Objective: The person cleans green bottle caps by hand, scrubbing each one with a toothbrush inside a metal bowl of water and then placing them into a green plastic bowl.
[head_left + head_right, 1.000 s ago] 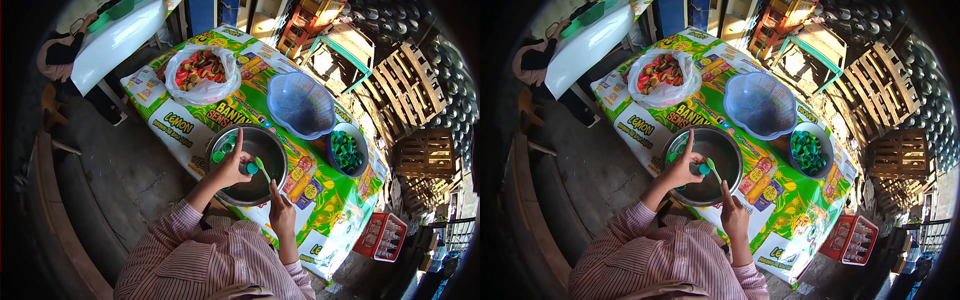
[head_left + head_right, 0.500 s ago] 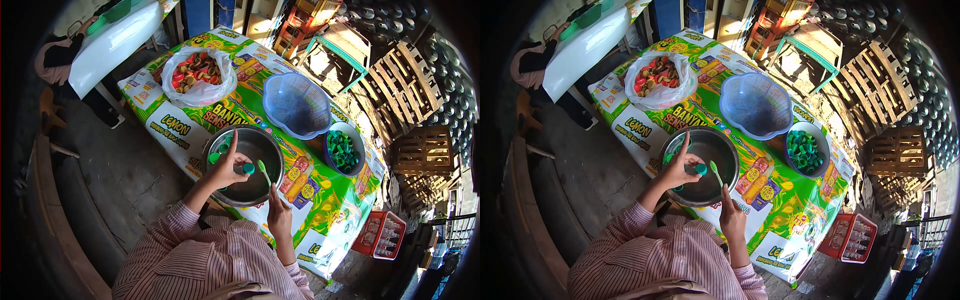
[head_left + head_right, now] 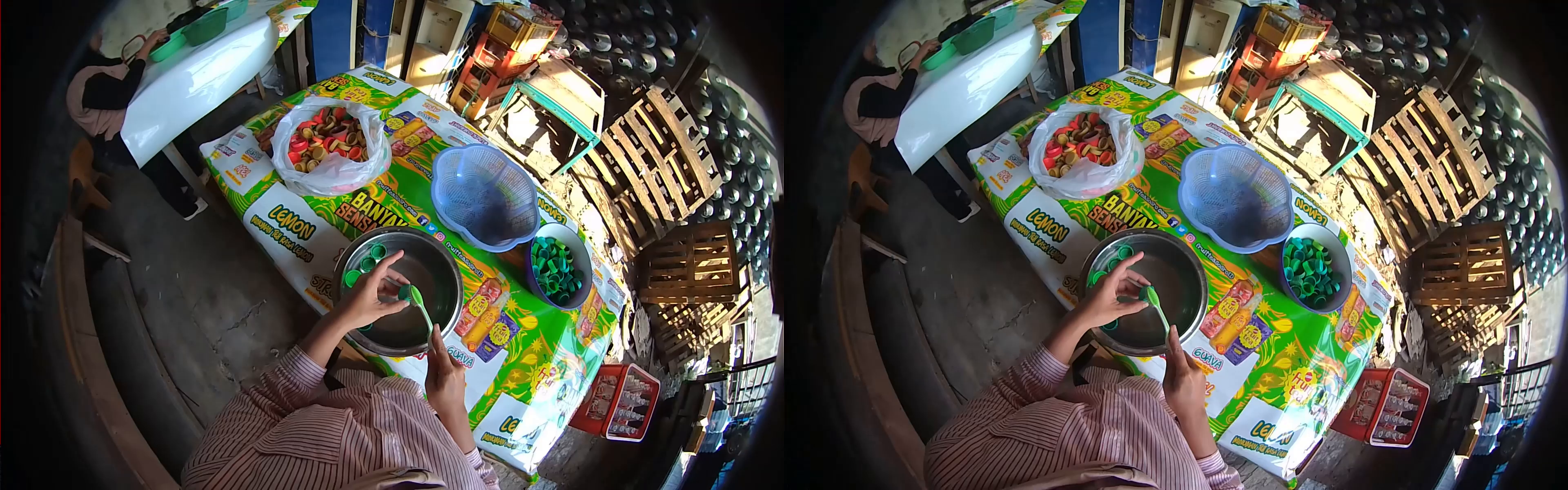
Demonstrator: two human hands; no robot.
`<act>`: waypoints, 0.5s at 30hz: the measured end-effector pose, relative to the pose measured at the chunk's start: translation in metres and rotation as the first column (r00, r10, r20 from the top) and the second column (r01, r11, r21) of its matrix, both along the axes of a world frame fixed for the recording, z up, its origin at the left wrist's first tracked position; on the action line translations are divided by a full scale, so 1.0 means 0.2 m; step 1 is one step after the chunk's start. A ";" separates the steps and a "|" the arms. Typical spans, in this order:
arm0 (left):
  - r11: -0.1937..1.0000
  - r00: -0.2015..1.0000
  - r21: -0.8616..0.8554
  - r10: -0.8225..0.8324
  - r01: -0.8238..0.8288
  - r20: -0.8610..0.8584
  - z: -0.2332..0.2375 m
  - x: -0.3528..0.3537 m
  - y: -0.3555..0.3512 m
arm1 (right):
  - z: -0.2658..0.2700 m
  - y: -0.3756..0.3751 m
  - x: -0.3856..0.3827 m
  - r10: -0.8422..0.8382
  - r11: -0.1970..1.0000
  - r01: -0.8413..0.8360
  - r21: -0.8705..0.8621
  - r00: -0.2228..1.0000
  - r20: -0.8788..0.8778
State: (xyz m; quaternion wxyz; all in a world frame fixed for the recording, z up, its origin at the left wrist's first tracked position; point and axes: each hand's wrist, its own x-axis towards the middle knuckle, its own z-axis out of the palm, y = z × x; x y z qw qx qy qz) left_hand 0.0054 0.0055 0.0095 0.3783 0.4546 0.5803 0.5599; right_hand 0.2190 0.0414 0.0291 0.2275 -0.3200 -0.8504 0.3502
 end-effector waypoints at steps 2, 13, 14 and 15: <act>0.997 0.998 0.039 0.069 -0.068 -0.011 0.00 0.02 0.00 | -0.04 0.00 -0.01 -0.045 0.997 0.047 -0.058 0.998 0.040; 0.971 0.975 0.115 0.215 -0.208 -0.059 -0.04 0.09 -0.01 | -0.06 -0.04 -0.05 -0.101 0.994 0.102 0.046 0.994 -0.028; 0.971 0.975 0.120 0.216 -0.208 -0.050 -0.05 0.09 0.00 | -0.06 -0.05 -0.05 -0.087 0.996 0.087 0.032 0.996 -0.001; 0.972 0.976 0.120 0.210 -0.203 -0.052 -0.05 0.08 0.00 | -0.06 -0.05 -0.05 -0.073 0.997 0.072 0.022 0.997 0.021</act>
